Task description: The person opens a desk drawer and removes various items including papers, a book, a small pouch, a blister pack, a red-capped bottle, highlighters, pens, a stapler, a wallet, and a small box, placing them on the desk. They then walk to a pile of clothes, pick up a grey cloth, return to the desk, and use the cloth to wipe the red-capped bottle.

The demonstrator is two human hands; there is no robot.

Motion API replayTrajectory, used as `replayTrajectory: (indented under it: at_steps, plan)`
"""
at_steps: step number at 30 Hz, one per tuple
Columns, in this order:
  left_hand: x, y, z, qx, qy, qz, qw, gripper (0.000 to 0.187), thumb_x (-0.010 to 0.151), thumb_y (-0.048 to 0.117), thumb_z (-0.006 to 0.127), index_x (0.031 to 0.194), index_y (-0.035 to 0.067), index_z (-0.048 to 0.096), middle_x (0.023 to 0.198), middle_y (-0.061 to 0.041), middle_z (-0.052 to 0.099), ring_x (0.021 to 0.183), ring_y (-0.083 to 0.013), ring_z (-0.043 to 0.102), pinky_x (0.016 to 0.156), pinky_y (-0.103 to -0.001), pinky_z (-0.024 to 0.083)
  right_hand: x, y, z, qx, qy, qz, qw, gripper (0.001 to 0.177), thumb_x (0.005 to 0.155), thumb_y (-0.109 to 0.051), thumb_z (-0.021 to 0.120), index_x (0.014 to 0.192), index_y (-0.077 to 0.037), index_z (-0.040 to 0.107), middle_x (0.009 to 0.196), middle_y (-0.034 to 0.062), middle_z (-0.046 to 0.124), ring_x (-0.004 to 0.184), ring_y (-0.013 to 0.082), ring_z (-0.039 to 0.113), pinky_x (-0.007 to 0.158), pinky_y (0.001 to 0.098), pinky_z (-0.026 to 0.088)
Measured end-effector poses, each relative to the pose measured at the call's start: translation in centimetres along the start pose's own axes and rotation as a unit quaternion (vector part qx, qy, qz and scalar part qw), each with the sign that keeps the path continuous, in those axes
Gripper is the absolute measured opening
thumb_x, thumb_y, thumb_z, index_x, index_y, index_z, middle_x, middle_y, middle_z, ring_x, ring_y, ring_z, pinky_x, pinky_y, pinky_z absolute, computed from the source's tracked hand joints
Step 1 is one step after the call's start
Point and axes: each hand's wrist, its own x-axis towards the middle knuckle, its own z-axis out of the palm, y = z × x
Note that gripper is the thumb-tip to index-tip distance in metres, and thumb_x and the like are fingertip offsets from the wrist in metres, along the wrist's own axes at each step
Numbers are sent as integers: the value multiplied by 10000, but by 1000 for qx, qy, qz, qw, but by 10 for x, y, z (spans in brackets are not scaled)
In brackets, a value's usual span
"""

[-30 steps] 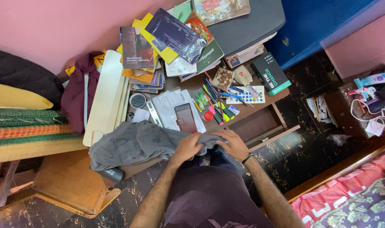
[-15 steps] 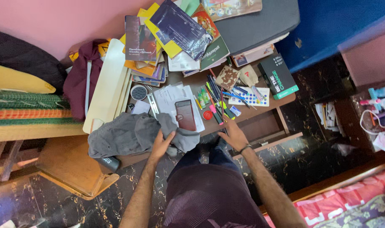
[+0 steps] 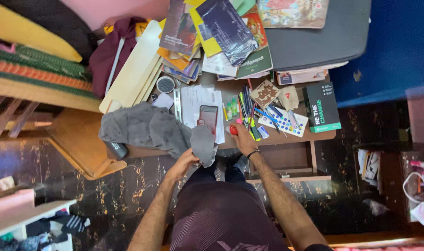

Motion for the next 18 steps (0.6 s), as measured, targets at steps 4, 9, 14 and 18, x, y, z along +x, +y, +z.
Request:
replayTrajectory:
  at_steps: [4,9,14,18]
  plan:
    - [-6,25,24,61,55,16,996,490,961,333,652,1323,4,604,1081,-53,711,958,-154,660,837,-290,552,5,-2,-17,194,35,42,979,567,936,-173,717,1419,-97,430,1261,134,625,1147,295,624,960,419,500]
    - [1,54,51,338,201,150,907,414,1046,392,683,1221,21,734,973,-120,688,903,-175,610,835,-322,516,-8,-40,-65,379,-5,155,912,513,1048,-342,592,1460,-85,429,1110,74,653,994,180,613,825,357,498]
    - [18,60,82,-161,169,197,952,599,1026,328,689,1439,-85,551,1266,-160,655,1117,-248,598,939,-396,502,-21,-127,-104,576,-66,84,810,585,1059,-437,506,1516,-92,386,1088,85,644,882,209,651,761,369,563]
    - [-1,92,109,114,153,219,957,908,887,241,765,1603,36,246,1610,-140,354,1438,-214,343,1178,-398,314,-23,-182,-118,505,-69,71,857,630,1019,-466,467,1537,-131,339,1085,118,668,833,235,668,713,374,567]
